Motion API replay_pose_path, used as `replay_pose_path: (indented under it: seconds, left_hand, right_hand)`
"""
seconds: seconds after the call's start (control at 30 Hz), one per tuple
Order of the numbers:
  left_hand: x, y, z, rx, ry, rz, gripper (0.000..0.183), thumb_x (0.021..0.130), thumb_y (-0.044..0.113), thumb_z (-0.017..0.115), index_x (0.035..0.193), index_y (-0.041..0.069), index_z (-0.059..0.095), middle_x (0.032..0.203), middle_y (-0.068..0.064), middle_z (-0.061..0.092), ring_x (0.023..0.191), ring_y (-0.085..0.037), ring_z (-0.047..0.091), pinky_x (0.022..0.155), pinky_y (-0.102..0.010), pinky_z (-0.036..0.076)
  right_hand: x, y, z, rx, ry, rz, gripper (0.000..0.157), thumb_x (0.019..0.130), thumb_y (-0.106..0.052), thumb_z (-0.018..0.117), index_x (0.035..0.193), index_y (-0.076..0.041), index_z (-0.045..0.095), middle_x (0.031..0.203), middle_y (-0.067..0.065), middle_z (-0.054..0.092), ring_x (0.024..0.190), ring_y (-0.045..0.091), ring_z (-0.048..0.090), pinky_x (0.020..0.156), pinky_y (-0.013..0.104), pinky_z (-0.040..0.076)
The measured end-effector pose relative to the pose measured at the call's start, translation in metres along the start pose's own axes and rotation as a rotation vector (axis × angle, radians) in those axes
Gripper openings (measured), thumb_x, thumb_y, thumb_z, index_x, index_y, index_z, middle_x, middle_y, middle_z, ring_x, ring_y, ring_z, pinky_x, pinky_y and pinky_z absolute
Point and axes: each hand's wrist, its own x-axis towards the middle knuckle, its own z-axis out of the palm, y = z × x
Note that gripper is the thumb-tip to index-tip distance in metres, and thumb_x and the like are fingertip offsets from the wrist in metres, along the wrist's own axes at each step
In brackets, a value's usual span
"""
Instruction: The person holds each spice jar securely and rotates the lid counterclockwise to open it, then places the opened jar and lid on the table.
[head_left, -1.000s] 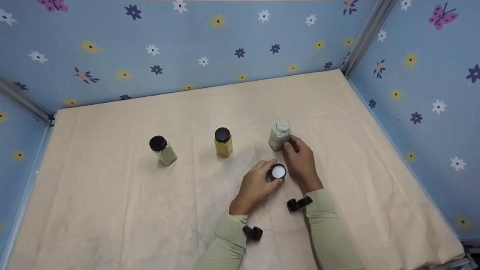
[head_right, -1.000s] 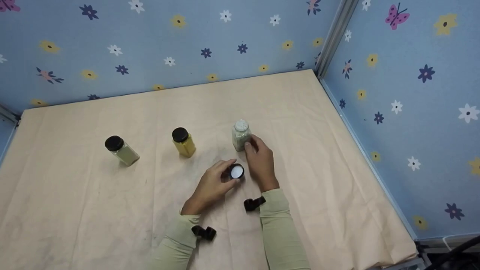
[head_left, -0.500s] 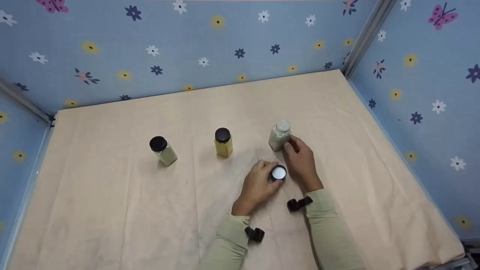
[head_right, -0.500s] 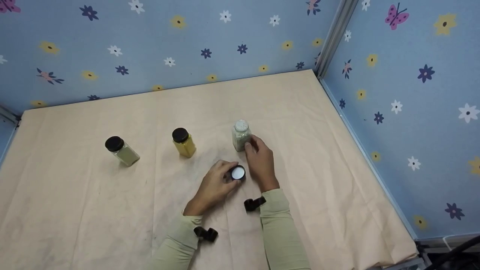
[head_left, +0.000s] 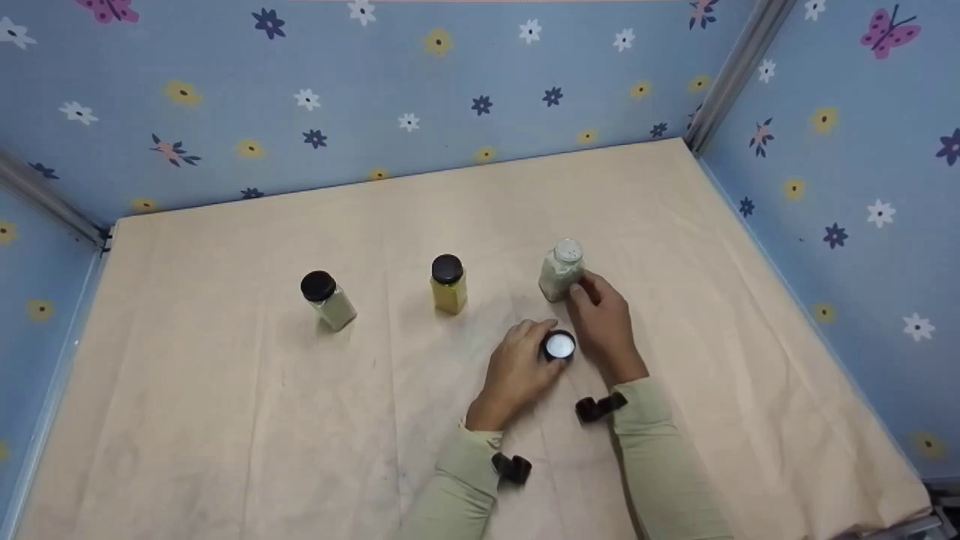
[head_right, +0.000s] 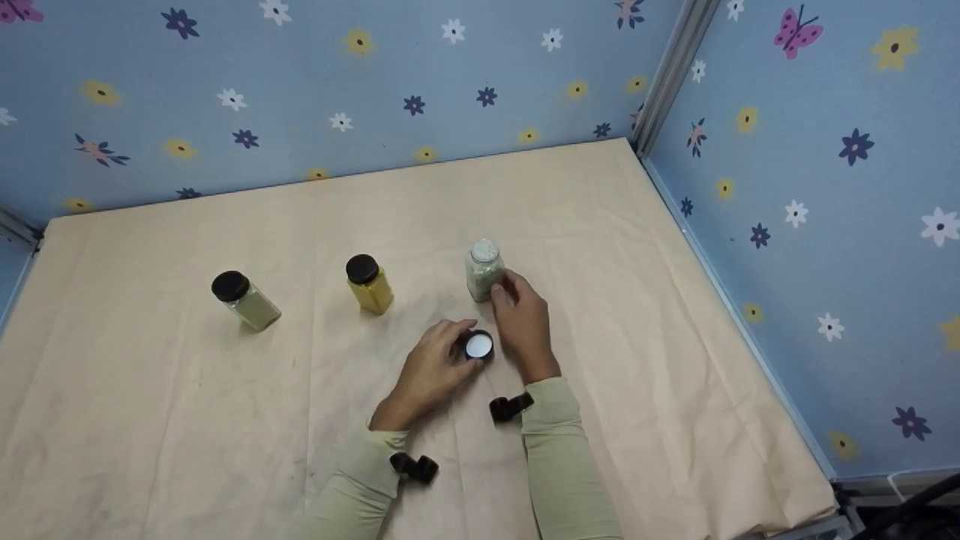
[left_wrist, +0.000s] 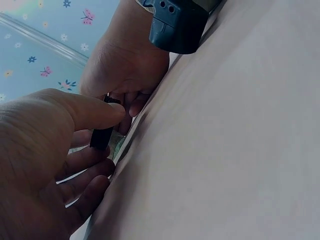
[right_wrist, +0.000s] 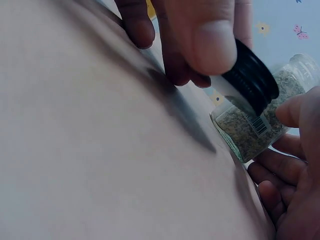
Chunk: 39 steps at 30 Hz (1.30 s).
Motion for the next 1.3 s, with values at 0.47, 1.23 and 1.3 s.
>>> replay_pose_path:
  seconds: [0.47,1.23,1.3]
  left_hand:
    - [-0.0003,-0.0017,0.0007,0.015,0.017,0.022,0.050,0.069,0.022,0.077,0.116,0.013,0.062,0.104,0.000,0.063,0.095,-0.021,0.054,0.083,-0.031,0.045]
    - [-0.0012,-0.0049,0.0006,-0.016,0.030,0.063,0.041,0.070,0.015,0.074,0.110,0.009,0.065,0.101,-0.002,0.062,0.092,-0.023,0.055,0.083,-0.032,0.042]
    - [-0.0012,-0.0051,0.0003,-0.017,0.027,0.061,0.042,0.071,0.015,0.074,0.111,0.009,0.064,0.101,-0.002,0.062,0.092,-0.023,0.055,0.083,-0.032,0.042]
  right_hand:
    - [-0.0006,0.0004,0.0011,0.036,0.009,-0.013,0.048,0.090,-0.052,0.050,0.129,-0.025,0.053,0.125,-0.007,0.055,0.116,0.008,0.048,0.097,0.031,0.038]
    - [-0.0020,0.0002,0.0002,0.045,-0.002,0.001,0.046,0.091,-0.049,0.051,0.130,-0.025,0.053,0.127,-0.007,0.054,0.117,0.007,0.047,0.097,0.030,0.037]
    - [-0.0020,0.0005,-0.0001,0.048,-0.005,0.000,0.046,0.091,-0.049,0.051,0.130,-0.024,0.052,0.127,-0.007,0.054,0.118,0.007,0.046,0.098,0.030,0.037]
